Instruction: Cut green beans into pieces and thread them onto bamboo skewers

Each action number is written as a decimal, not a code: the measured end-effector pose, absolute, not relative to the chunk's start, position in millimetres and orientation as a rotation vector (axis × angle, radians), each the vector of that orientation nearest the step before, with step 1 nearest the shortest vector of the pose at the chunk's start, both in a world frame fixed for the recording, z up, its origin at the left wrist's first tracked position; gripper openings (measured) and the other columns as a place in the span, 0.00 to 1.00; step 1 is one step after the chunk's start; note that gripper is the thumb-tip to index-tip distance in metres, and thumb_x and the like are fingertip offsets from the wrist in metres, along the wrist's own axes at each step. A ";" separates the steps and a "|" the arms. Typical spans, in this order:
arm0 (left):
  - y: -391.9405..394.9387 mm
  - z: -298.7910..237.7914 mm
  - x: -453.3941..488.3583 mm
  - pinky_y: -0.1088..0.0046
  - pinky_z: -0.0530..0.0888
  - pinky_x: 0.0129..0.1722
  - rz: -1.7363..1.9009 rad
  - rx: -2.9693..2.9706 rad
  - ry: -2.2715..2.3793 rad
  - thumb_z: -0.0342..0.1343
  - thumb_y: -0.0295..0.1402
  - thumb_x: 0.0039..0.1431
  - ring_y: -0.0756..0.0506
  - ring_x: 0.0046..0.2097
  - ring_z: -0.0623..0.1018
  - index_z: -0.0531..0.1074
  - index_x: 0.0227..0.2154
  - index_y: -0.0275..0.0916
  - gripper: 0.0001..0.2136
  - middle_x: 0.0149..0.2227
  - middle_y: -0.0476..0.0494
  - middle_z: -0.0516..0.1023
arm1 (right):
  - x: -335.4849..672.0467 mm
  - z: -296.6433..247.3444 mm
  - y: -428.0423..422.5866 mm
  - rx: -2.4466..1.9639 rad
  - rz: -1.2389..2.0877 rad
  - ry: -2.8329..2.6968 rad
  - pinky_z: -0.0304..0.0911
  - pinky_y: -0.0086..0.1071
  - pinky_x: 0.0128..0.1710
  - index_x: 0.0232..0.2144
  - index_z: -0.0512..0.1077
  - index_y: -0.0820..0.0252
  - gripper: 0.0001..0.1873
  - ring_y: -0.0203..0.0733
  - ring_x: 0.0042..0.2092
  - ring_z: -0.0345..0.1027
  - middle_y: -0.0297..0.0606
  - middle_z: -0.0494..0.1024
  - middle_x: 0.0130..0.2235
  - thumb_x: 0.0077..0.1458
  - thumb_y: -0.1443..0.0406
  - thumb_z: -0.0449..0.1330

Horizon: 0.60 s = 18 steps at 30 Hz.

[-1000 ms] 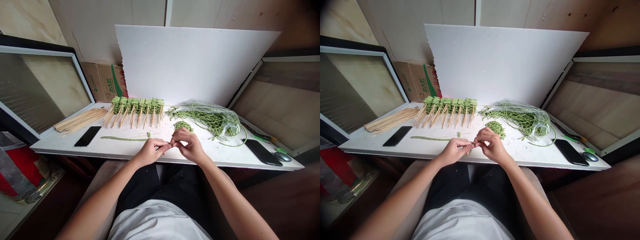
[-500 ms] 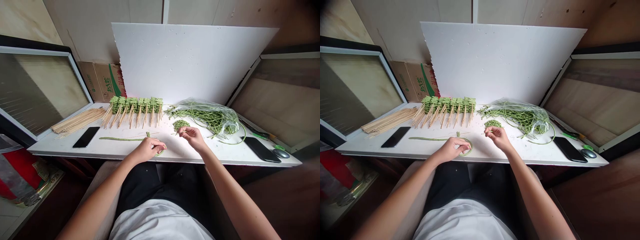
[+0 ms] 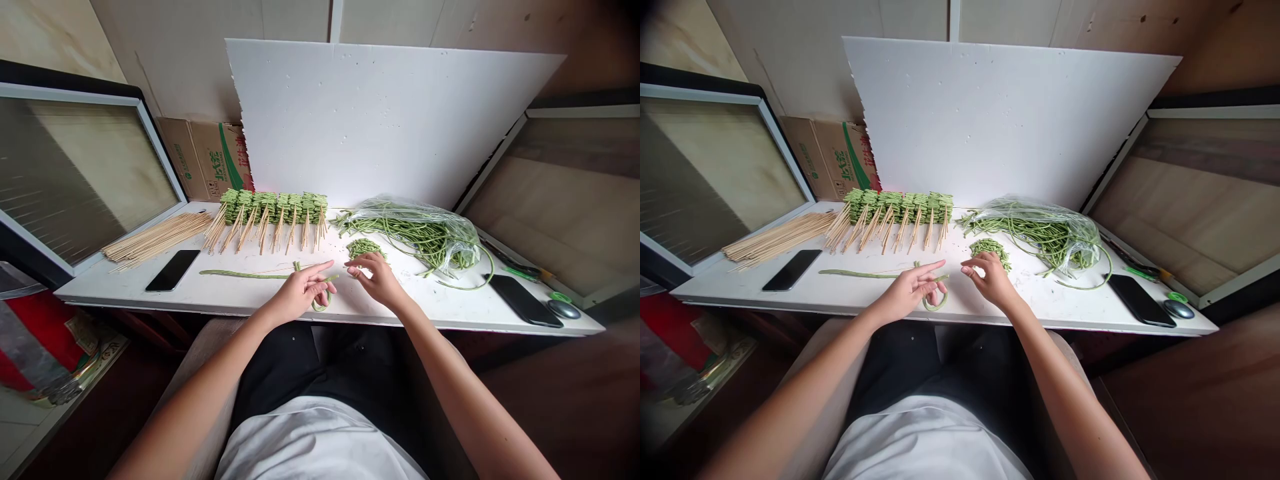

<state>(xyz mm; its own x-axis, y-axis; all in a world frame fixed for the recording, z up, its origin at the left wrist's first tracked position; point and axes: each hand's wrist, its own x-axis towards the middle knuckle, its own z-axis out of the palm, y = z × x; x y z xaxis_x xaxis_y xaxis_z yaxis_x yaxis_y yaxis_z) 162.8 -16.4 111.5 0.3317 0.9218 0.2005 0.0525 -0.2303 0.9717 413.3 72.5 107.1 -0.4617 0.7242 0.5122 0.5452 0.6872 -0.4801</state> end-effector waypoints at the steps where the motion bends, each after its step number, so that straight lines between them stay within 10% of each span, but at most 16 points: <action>1: -17.1 112.3 164.3 0.69 0.78 0.37 1.079 1.553 0.898 0.59 0.42 0.72 0.49 0.33 0.80 0.57 0.74 0.40 0.33 0.44 0.37 0.83 | 409.9 116.1 64.9 -0.872 0.477 -2.192 0.67 0.43 0.43 0.49 0.83 0.54 0.19 0.52 0.46 0.73 0.46 0.82 0.43 0.70 0.51 0.59; 18: -19.9 106.4 181.9 0.67 0.83 0.39 1.269 1.410 0.968 0.70 0.50 0.59 0.42 0.36 0.86 0.80 0.41 0.31 0.23 0.35 0.36 0.85 | 394.1 152.0 27.0 -0.508 0.291 -2.208 0.67 0.46 0.45 0.44 0.80 0.53 0.05 0.49 0.42 0.70 0.41 0.81 0.38 0.67 0.65 0.65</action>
